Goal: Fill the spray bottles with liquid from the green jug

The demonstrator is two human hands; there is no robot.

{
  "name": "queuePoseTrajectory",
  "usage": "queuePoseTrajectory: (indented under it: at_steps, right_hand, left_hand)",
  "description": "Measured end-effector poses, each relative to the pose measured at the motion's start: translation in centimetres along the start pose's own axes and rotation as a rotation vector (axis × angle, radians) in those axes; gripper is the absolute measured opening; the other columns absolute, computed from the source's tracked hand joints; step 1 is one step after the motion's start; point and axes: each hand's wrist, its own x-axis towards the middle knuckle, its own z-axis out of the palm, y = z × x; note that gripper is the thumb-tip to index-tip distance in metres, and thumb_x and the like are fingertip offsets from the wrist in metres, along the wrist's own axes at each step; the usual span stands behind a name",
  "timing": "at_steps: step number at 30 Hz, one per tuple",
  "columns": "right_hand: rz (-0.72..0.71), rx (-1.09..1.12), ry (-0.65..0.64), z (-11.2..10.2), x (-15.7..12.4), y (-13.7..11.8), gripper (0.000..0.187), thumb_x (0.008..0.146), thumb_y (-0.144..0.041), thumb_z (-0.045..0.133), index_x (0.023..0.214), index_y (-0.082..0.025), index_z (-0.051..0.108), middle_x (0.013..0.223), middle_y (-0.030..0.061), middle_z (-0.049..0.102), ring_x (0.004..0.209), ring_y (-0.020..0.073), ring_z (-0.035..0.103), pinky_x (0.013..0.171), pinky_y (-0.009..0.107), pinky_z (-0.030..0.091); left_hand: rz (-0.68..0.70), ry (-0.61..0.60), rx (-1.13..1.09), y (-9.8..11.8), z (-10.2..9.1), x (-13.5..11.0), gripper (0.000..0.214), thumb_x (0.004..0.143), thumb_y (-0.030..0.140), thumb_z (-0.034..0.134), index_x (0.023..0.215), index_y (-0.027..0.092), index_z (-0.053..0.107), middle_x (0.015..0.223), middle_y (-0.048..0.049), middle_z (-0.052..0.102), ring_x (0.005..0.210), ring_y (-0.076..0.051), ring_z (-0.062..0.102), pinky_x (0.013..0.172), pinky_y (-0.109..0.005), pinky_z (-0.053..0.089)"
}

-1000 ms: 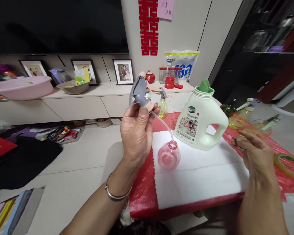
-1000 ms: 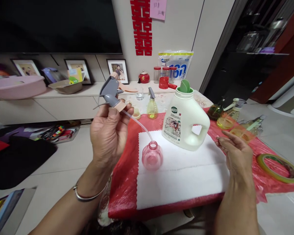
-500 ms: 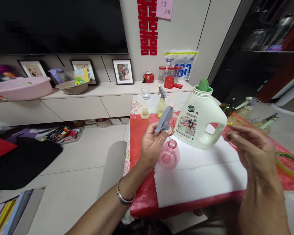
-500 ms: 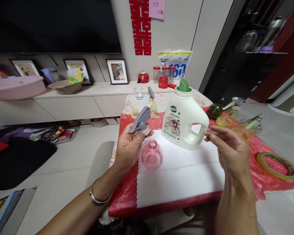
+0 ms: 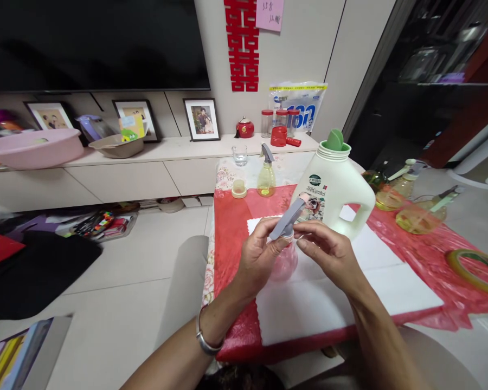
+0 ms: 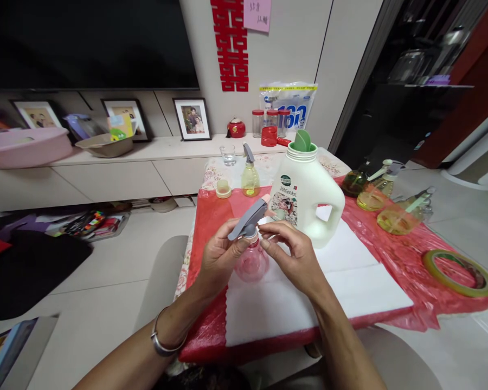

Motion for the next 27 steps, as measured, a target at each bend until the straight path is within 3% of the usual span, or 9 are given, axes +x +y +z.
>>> queuePoseTrajectory:
  at_steps: [7,13,21,27]
  right_hand:
    - [-0.031,0.007,-0.019,0.9,0.3,0.5,0.022,0.093,-0.034,0.066,0.109,-0.021,0.071,0.110,0.0057,0.067,0.099,0.0159,0.064,0.081,0.027,0.055]
    - [-0.011,-0.004,-0.003,0.8,0.3,0.7,0.022,0.093,-0.034,0.066,0.110,-0.021,0.071,0.110,0.0061,0.067,0.098,0.0162,0.065,0.082,0.028,0.056]
    - [-0.015,-0.002,0.007,1.0,0.2,0.7,0.021,0.093,-0.034,0.067,0.110,-0.022,0.071,0.110,0.0049,0.067,0.100,0.0148,0.065,0.082,0.026,0.055]
    - [-0.036,-0.012,0.009,1.2,0.1,0.5,0.019,0.092,-0.032,0.069,0.108,-0.022,0.071,0.108,0.0038,0.067,0.094,0.0126,0.064,0.079,0.024,0.055]
  left_hand:
    - [-0.062,0.004,-0.112,0.5,0.5,0.6,0.036,0.080,0.037,0.076,0.111,0.021,0.067,0.107,-0.0074,0.073,0.103,-0.024,0.068,0.090,-0.037,0.054]
    - [-0.030,0.015,0.070,0.5,0.1,0.7,0.030,0.084,0.032,0.071,0.112,0.021,0.068,0.117,-0.0097,0.071,0.113,-0.027,0.065,0.093,-0.037,0.054]
    - [-0.076,0.018,0.001,-0.1,-0.1,-0.2,0.029,0.085,0.034,0.071,0.111,0.020,0.067,0.110,-0.0077,0.072,0.103,-0.023,0.066,0.091,-0.035,0.053]
    - [0.055,0.022,0.155,-0.2,-0.1,-0.5,0.022,0.090,0.031,0.067,0.111,0.023,0.069,0.113,-0.0062,0.067,0.110,-0.023,0.063,0.100,-0.036,0.048]
